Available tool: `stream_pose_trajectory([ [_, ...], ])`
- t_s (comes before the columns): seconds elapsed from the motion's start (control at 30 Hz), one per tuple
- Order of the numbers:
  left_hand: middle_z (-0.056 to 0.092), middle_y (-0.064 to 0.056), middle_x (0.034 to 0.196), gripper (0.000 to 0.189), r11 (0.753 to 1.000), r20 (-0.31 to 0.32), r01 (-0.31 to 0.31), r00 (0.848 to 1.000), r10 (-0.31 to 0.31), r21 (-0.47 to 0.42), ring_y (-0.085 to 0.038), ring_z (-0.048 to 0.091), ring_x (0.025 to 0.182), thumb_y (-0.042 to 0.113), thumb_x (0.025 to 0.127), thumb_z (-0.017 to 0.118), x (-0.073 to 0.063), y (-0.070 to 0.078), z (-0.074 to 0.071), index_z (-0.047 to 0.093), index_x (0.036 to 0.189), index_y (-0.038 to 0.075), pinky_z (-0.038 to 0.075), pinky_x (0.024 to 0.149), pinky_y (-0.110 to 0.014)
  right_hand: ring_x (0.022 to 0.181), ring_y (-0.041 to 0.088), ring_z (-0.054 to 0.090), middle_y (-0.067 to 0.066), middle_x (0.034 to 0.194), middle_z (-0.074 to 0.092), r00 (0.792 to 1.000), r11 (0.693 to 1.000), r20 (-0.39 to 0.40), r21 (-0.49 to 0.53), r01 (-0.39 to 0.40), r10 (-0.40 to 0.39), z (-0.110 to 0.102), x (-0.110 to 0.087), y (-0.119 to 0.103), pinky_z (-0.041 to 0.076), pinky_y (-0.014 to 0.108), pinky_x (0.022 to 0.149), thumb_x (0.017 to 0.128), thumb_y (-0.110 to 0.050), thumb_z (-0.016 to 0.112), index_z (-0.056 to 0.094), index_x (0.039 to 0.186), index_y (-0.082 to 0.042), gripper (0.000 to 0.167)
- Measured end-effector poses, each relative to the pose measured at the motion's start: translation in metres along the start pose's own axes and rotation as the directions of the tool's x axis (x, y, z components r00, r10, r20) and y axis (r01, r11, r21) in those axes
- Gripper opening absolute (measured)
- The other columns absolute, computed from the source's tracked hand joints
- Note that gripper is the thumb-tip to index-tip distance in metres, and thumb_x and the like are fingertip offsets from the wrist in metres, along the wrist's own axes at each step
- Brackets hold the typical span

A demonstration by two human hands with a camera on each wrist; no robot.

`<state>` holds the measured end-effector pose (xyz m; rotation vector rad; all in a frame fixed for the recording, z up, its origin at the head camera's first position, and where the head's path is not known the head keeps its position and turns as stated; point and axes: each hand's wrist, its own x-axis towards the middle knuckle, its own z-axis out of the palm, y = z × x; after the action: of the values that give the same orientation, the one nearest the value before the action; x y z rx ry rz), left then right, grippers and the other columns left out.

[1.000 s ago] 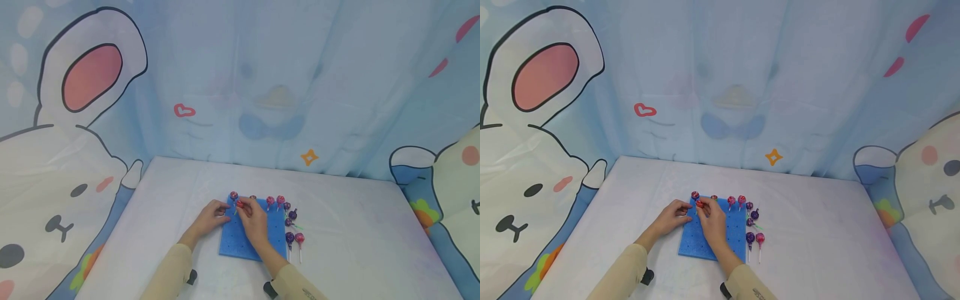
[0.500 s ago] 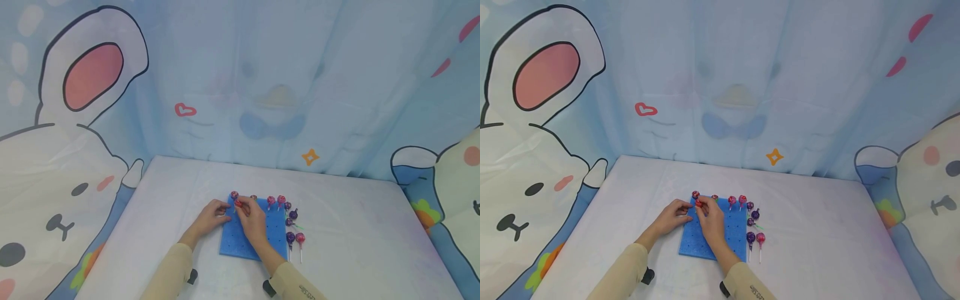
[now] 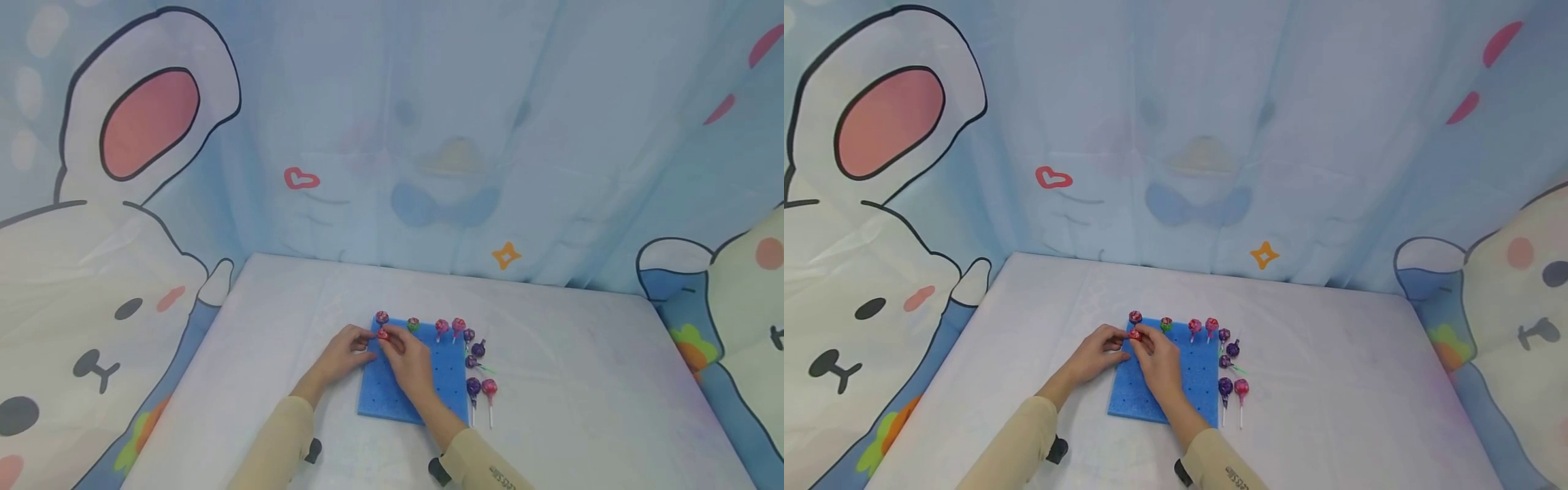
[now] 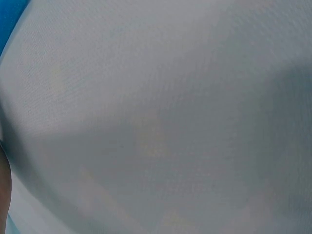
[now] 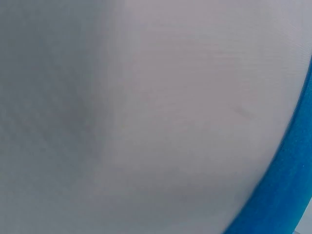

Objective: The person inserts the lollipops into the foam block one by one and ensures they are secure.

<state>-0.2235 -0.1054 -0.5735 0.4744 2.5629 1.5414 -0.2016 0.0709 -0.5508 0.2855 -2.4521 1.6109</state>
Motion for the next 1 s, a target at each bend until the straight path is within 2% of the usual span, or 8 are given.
stream_pose_trajectory([
  [0.2, 0.056, -0.011, 0.117, 0.038, 1.000, 0.002, -0.014, 1.000, 0.014, -0.003, -0.023, 0.062, 0.106, 0.013, 0.088, 0.073, 0.0008, -0.0011, 0.0003, 0.060, 0.122, 0.000, 0.053, 0.094, -0.028, 0.106, 0.022, 0.067, 0.011, 0.117, 0.069, 0.998, 0.998, 0.027, -0.006, -0.063, 0.064, -0.0011, 0.0005, -0.0013, 0.056, 0.025, 0.084, 0.091, -0.013, 0.070, 0.067, 0.122, -0.007, 0.032],
  [0.5, 0.055, -0.011, 0.118, 0.038, 1.000, 0.006, -0.008, 1.000, 0.008, 0.004, -0.024, 0.061, 0.107, 0.015, 0.090, 0.072, -0.0004, 0.0014, -0.0002, 0.060, 0.124, 0.001, 0.052, 0.095, -0.032, 0.105, 0.022, 0.067, 0.013, 0.117, 0.069, 0.998, 0.998, 0.030, -0.024, -0.059, 0.060, -0.0023, 0.0007, 0.0010, 0.056, 0.026, 0.083, 0.092, -0.015, 0.069, 0.066, 0.124, -0.005, 0.033],
  [0.77, 0.056, -0.012, 0.117, 0.039, 1.000, 0.006, 0.001, 1.000, -0.001, 0.003, -0.024, 0.061, 0.106, 0.012, 0.088, 0.073, 0.0002, 0.0012, -0.0001, 0.060, 0.123, 0.000, 0.052, 0.094, -0.029, 0.104, 0.022, 0.068, 0.012, 0.115, 0.070, 0.997, 0.997, 0.021, -0.030, -0.072, 0.073, -0.0020, 0.0008, 0.0011, 0.056, 0.027, 0.082, 0.091, -0.017, 0.070, 0.067, 0.122, -0.005, 0.033],
  [1.0, 0.056, -0.010, 0.117, 0.039, 1.000, -0.003, 0.009, 1.000, -0.009, 0.010, -0.024, 0.062, 0.107, 0.015, 0.088, 0.073, 0.0000, 0.0026, -0.0003, 0.060, 0.122, 0.001, 0.052, 0.095, -0.029, 0.106, 0.023, 0.067, 0.013, 0.118, 0.068, 0.996, 0.996, 0.031, -0.041, -0.082, 0.084, -0.0039, 0.0011, -0.0028, 0.056, 0.027, 0.083, 0.092, -0.019, 0.070, 0.065, 0.125, -0.004, 0.037],
])
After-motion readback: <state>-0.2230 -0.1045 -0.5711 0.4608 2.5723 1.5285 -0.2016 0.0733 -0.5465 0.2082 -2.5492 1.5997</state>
